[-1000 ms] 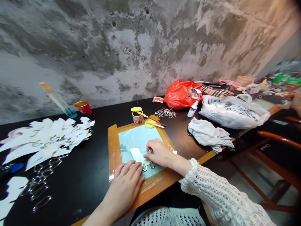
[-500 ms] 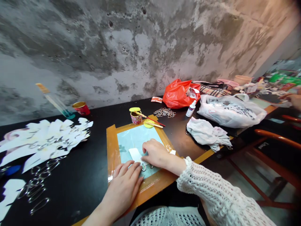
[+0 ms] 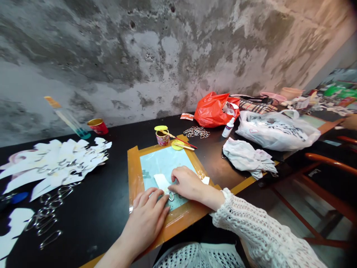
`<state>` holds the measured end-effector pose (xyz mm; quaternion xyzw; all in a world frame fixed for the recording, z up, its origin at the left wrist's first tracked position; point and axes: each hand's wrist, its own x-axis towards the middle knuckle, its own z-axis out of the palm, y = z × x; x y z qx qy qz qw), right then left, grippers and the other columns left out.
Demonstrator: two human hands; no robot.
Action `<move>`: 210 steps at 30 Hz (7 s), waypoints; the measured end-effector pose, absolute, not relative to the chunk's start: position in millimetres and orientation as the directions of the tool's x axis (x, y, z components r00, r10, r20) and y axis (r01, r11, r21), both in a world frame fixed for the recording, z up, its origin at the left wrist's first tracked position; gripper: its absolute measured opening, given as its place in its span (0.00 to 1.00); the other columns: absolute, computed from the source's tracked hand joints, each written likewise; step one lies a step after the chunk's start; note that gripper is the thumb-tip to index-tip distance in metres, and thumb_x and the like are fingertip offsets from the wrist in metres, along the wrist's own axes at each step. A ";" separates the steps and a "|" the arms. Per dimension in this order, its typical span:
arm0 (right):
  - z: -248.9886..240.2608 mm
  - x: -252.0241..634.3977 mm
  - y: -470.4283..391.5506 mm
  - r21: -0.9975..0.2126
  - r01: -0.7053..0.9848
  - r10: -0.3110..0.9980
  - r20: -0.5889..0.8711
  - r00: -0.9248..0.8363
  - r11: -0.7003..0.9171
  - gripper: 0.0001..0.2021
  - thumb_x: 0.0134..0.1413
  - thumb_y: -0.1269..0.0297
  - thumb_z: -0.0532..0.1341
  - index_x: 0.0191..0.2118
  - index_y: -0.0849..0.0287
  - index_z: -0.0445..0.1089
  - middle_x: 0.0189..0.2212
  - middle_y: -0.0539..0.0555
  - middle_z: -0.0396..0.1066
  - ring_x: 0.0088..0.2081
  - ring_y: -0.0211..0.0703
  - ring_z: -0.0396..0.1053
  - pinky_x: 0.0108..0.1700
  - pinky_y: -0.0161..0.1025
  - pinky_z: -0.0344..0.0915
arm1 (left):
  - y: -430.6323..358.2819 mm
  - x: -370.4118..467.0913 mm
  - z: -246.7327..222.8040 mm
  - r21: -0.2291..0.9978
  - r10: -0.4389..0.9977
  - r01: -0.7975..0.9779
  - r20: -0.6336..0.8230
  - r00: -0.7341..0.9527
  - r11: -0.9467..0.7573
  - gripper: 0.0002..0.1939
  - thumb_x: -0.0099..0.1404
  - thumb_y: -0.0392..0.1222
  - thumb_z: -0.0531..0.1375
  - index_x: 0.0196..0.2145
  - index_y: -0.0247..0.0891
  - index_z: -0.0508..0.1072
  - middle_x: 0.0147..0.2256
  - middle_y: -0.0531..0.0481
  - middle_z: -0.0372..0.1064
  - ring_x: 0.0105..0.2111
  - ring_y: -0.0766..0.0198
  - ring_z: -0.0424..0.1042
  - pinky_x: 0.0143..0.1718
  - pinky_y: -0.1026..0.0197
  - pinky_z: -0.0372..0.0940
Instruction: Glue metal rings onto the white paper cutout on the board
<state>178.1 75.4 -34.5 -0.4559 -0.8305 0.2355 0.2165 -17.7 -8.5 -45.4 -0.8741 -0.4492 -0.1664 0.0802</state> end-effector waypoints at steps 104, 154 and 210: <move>-14.8 152.4 95.9 -0.226 0.626 0.658 0.102 -0.746 0.746 0.13 0.49 0.59 0.71 0.34 0.62 0.71 0.34 0.58 0.73 0.38 0.49 0.68 0.35 0.40 0.60 | -7.6 -24.8 -51.8 0.022 0.792 0.828 0.307 0.528 -0.561 0.15 0.69 0.45 0.55 0.51 0.39 0.71 0.43 0.45 0.71 0.50 0.47 0.63 0.52 0.46 0.57; -28.7 167.7 51.6 -0.571 0.563 0.756 0.168 -0.632 0.597 0.23 0.50 0.79 0.56 0.53 0.65 0.66 0.38 0.58 0.73 0.50 0.51 0.62 0.51 0.43 0.63 | -4.8 -26.7 -49.1 0.172 0.822 0.854 0.416 0.390 -0.492 0.15 0.67 0.46 0.58 0.48 0.37 0.67 0.41 0.42 0.73 0.48 0.48 0.67 0.50 0.47 0.58; -46.0 172.1 30.4 -0.773 0.460 0.883 0.270 -0.385 0.437 0.23 0.48 0.84 0.51 0.50 0.63 0.64 0.43 0.59 0.69 0.49 0.44 0.66 0.54 0.45 0.66 | -3.4 -24.6 -49.5 0.129 0.855 0.868 0.295 0.428 -0.479 0.15 0.67 0.47 0.57 0.50 0.47 0.72 0.53 0.45 0.68 0.57 0.44 0.59 0.53 0.41 0.59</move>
